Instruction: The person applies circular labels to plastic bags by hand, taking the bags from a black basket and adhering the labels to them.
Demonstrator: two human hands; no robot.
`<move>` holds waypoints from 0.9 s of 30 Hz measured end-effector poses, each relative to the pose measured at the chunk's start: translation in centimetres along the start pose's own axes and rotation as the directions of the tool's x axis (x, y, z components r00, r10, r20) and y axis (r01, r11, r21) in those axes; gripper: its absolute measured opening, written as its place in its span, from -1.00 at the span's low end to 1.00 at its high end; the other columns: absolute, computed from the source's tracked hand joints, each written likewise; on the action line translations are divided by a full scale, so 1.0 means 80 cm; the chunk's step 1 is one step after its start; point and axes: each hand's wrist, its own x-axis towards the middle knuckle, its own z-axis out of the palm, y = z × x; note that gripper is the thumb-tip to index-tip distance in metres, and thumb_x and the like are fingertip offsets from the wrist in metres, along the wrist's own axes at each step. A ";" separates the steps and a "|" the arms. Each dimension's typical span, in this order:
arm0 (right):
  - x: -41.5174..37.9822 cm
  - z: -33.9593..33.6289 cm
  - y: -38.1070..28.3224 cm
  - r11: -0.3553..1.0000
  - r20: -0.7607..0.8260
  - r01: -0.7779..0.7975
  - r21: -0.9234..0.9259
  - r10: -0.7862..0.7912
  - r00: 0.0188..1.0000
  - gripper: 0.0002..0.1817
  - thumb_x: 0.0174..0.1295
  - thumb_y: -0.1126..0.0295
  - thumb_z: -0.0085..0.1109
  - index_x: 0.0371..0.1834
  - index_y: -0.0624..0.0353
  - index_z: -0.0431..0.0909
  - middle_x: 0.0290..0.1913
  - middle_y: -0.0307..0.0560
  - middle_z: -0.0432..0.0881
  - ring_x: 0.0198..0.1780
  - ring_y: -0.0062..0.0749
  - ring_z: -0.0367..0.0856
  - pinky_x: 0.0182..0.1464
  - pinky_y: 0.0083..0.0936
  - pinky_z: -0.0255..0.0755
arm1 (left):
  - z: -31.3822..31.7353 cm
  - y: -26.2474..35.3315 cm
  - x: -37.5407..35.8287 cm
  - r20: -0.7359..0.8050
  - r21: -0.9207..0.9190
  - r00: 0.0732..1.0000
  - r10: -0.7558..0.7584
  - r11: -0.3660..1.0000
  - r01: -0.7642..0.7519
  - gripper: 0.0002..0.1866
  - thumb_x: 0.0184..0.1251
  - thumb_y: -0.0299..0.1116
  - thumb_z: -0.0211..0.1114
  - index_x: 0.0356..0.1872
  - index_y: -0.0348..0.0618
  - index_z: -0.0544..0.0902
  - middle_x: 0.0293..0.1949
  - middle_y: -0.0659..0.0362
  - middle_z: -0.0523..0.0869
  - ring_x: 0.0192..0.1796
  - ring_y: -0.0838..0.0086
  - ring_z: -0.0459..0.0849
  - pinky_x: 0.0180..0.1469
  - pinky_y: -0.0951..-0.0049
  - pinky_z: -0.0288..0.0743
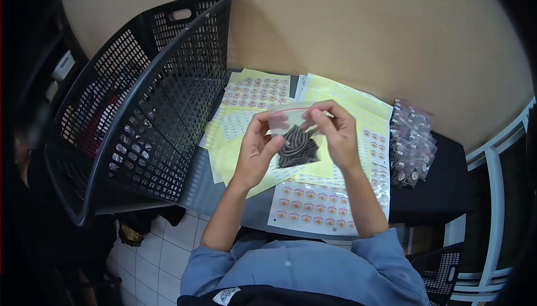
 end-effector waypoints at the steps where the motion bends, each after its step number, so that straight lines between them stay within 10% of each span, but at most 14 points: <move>1: -0.003 0.003 0.001 1.000 -0.009 0.001 0.024 0.000 1.000 -0.86 0.16 0.42 0.00 -0.35 0.29 0.45 -0.40 -0.13 0.53 -0.39 -0.53 0.54 -0.40 -0.64 0.45 | 0.009 0.000 0.006 -0.025 -0.011 0.999 0.039 0.999 -0.039 -0.69 0.13 -0.44 0.16 -0.10 -0.21 0.36 -0.18 0.20 0.47 -0.14 0.59 0.43 -0.09 0.57 0.29; 9: -0.003 0.027 0.020 0.970 -0.061 0.244 -0.023 -0.245 0.968 -0.90 0.09 0.50 0.07 -0.35 0.30 0.45 -0.37 -0.17 0.48 -0.32 -0.62 0.46 -0.30 -0.73 0.34 | 0.017 0.004 0.009 -0.175 0.002 0.983 0.053 0.999 -0.054 -0.94 0.19 -0.47 0.10 -0.33 -0.21 0.45 -0.42 0.29 0.52 -0.34 0.73 0.44 -0.28 0.71 0.31; 27: 0.010 0.074 0.033 0.989 -0.116 0.133 0.061 -0.125 0.985 -0.91 0.10 0.52 0.08 -0.36 0.32 0.46 -0.40 -0.19 0.49 -0.34 -0.62 0.46 -0.27 -0.70 0.35 | -0.033 0.005 0.031 -0.140 0.065 0.976 0.169 0.985 -0.161 -0.96 0.18 -0.54 0.08 -0.40 -0.26 0.41 -0.42 0.23 0.45 -0.37 0.68 0.41 -0.31 0.69 0.29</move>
